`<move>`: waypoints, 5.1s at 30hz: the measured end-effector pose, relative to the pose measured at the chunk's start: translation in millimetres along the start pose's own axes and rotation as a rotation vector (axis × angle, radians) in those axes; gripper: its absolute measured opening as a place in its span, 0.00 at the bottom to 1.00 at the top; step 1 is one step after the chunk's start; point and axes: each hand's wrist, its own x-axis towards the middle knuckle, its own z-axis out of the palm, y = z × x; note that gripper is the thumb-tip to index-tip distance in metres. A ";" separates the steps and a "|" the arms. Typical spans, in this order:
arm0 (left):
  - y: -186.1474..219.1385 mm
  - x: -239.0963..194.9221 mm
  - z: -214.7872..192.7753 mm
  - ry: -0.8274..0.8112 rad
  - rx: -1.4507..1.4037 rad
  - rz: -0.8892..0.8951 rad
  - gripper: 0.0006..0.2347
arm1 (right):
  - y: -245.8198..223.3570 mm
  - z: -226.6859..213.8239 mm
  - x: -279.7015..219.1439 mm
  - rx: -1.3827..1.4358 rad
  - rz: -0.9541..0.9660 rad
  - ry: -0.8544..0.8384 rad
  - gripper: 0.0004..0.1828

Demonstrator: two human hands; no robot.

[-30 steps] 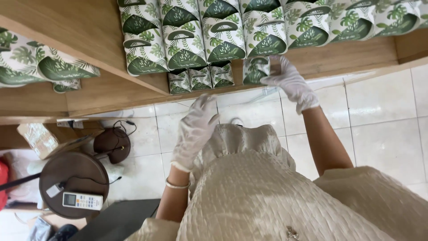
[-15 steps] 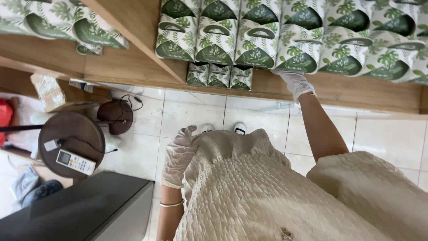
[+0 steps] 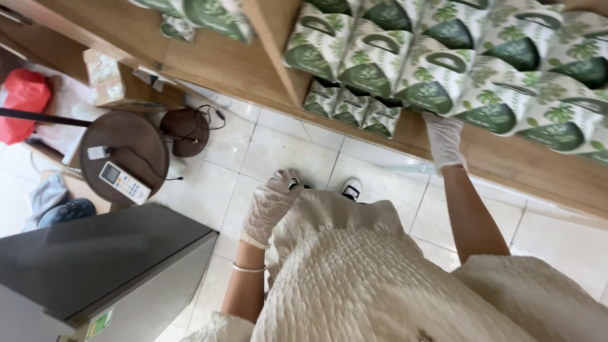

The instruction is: Organizing small patterned product boxes on a display shelf while wearing gloves.

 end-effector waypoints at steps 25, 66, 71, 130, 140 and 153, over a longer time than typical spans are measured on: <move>-365.7 391.5 -160.3 0.419 0.290 0.427 0.16 | -262.5 39.2 -343.8 0.714 0.236 0.603 0.05; 145.5 118.6 -1.2 -0.204 0.257 0.920 0.03 | -234.9 -119.8 -299.9 0.545 -0.083 -0.004 0.38; 143.0 117.7 -9.3 0.172 -0.181 0.812 0.13 | -202.3 -153.6 -260.4 0.546 0.016 0.051 0.39; 55.1 242.2 -282.0 0.504 0.428 0.947 0.07 | -436.5 -21.8 -324.5 0.721 -0.468 0.244 0.08; 53.3 211.5 -320.7 0.537 0.271 1.156 0.06 | -441.4 -16.1 -338.9 0.666 -0.265 0.294 0.08; 100.4 112.1 -327.4 0.089 0.229 1.099 0.02 | -467.7 -100.4 -363.7 1.351 -0.342 -0.216 0.73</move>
